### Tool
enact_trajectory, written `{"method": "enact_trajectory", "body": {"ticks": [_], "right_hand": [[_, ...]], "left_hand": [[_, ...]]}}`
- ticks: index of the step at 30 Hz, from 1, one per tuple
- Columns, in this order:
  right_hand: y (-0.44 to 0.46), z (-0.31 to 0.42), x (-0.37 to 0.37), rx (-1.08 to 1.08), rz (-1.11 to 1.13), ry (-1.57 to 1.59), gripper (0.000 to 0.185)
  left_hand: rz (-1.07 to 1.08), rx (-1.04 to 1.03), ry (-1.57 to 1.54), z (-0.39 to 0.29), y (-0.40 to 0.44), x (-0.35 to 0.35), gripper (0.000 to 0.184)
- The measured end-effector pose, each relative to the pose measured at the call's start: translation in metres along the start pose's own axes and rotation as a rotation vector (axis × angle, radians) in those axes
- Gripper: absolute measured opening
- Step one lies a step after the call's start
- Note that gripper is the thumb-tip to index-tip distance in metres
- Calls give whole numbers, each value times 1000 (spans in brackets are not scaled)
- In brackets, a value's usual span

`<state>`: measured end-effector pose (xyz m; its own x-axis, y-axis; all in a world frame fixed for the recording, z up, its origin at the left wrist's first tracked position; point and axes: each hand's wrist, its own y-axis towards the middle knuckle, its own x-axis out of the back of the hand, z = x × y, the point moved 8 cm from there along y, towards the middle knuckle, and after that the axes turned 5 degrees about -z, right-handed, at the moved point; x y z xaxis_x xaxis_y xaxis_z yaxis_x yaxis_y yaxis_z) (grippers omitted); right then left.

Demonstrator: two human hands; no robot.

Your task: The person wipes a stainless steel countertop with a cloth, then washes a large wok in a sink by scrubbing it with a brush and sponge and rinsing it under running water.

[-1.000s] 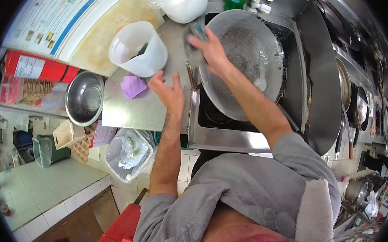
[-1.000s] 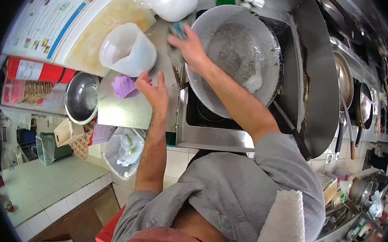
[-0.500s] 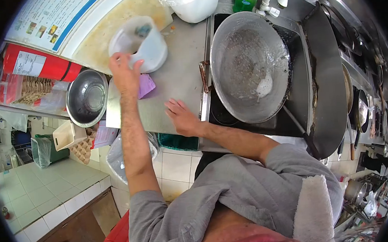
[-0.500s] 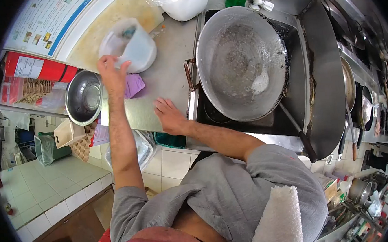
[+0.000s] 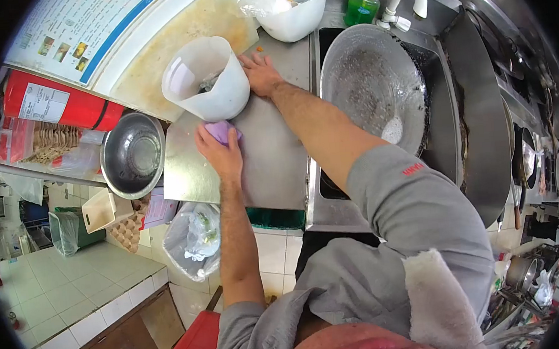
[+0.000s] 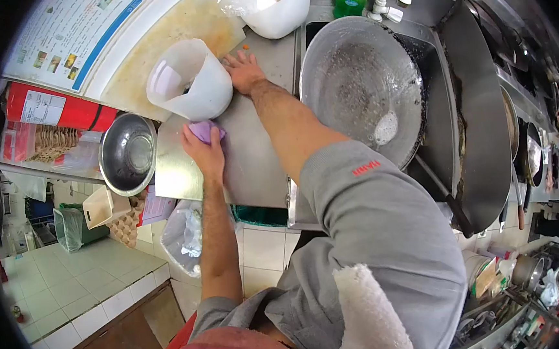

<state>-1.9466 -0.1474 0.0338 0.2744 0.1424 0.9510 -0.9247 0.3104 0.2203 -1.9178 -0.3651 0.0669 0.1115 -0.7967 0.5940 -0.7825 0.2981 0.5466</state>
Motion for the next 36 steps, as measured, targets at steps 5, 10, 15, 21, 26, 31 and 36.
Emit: {"method": "enact_trajectory", "body": {"ticks": [5, 10, 15, 21, 26, 31, 36], "right_hand": [[5, -36, 7, -464, 149, -123, 49], [-13, -117, 39, -447, 653, -144, 24], [-66, -216, 158, -501, -461, 481, 24], [-153, -405, 184, -987, -715, 256, 56], [-138, -455, 161, -957, -439, 815, 62], [-128, -484, 131, -892, -402, 1229, 56], [-120, -490, 132, -762, -520, 1042, 46]], "left_hand": [[68, -73, 133, 7, -10, -7, 71], [-72, 41, 386, -25, -23, 8, 64], [72, -124, 15, -132, -42, -12, 54], [355, -211, -407, -245, -15, -60, 33], [897, -116, -597, -303, -10, -187, 31], [1100, 280, -915, -361, -14, -284, 32], [1026, 834, -1255, -372, -29, -338, 20]]}}
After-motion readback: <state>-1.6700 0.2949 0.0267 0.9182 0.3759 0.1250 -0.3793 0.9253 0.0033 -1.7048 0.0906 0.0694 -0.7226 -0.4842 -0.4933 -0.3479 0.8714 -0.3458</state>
